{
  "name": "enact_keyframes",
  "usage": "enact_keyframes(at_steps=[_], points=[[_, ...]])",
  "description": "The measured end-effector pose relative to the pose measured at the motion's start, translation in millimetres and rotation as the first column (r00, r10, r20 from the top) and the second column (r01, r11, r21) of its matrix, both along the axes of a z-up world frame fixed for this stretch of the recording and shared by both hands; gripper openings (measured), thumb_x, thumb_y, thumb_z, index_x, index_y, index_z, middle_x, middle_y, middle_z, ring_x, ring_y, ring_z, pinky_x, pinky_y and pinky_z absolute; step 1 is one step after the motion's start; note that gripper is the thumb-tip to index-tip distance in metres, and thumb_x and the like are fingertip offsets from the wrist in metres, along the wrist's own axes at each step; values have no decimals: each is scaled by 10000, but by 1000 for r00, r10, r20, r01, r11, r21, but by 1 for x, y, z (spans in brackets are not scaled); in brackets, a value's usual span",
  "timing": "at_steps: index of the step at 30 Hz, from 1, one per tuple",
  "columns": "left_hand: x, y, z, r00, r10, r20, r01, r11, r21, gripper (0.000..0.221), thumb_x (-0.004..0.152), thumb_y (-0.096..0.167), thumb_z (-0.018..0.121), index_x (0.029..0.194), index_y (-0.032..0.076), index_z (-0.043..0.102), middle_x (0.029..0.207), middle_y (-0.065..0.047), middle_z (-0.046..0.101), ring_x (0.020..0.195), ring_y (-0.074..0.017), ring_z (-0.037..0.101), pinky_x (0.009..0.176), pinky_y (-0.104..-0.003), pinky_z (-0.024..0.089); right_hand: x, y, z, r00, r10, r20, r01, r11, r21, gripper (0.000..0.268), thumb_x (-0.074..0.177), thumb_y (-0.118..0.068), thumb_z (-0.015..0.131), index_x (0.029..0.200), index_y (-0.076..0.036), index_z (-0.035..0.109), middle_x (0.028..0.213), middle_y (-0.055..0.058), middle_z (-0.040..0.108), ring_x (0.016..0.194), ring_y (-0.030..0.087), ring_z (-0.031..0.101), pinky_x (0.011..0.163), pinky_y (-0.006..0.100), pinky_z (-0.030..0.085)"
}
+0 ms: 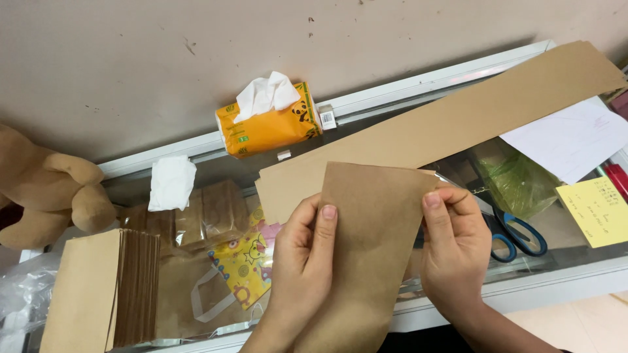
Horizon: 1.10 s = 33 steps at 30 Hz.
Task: Folding and cutting brown paper to create small packaging bags
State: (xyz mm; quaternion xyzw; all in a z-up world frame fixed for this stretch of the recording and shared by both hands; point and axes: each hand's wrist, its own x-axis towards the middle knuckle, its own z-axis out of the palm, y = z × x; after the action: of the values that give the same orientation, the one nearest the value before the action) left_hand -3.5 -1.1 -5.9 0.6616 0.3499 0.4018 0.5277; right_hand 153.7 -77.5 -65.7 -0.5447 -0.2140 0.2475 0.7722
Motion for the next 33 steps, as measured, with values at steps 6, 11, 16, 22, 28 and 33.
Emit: enact_keyframes(at_steps=[6, 11, 16, 22, 28, 33], points=[[-1, -2, 1, 1000, -2, 15, 3, 1000, -28, 370, 1074, 295, 515, 1235, 23, 706, 1093, 4, 747, 1008, -77, 637, 889, -256, 519, 0, 1, -2, 997, 42, -57, -36, 993, 109, 97, 1098, -160, 600, 1069, -69, 585, 960, 30, 605, 890, 104, 575, 805, 238, 482], [-3, -1, -2, 1000, 15, -13, -15, 1000, 9, 350, 1076, 299, 524, 1193, 29, 715, 1010, 28, 712, 925, -68, 596, 832, -250, 501, 1, 2, -3, 997, 43, -66, -34, 992, 124, 89, 1099, -151, 593, 1079, -65, 584, 950, 32, 591, 896, 108, 568, 824, 243, 485], [-2, -1, -2, 1000, 17, -21, -17, 1000, 3, 363, 1070, 310, 521, 1207, 32, 711, 1057, 13, 735, 977, -75, 620, 864, -255, 507, 3, 0, -4, 996, 53, -72, -47, 995, 85, 91, 1103, -158, 591, 1076, -70, 588, 925, 16, 595, 836, 94, 554, 757, 231, 476], [-1, -1, 1, 1000, -4, -14, 4, 999, -37, 324, 1060, 285, 556, 1200, 35, 707, 993, 26, 700, 895, -66, 583, 791, -243, 491, 4, 1, 0, 995, 82, -58, -77, 994, 82, 91, 1105, -150, 588, 1063, -69, 593, 870, 4, 562, 795, 88, 523, 741, 221, 445], [-2, 1, 5, 995, -46, 92, 59, 989, -136, 296, 1041, 221, 608, 1225, 16, 714, 1045, -9, 757, 929, -63, 642, 797, -227, 536, 5, 2, 1, 994, 92, -54, -87, 993, 80, 87, 1098, -151, 597, 1053, -77, 591, 865, 1, 554, 783, 101, 524, 736, 242, 463], [-6, 6, 8, 993, -66, 100, 80, 987, -139, 324, 1026, 214, 624, 1236, -10, 725, 1127, -46, 787, 1002, -89, 704, 849, -239, 572, 5, 2, -1, 994, 97, -52, -94, 994, 61, 94, 1094, -151, 610, 1054, -66, 603, 854, 14, 572, 767, 112, 541, 728, 233, 473]])
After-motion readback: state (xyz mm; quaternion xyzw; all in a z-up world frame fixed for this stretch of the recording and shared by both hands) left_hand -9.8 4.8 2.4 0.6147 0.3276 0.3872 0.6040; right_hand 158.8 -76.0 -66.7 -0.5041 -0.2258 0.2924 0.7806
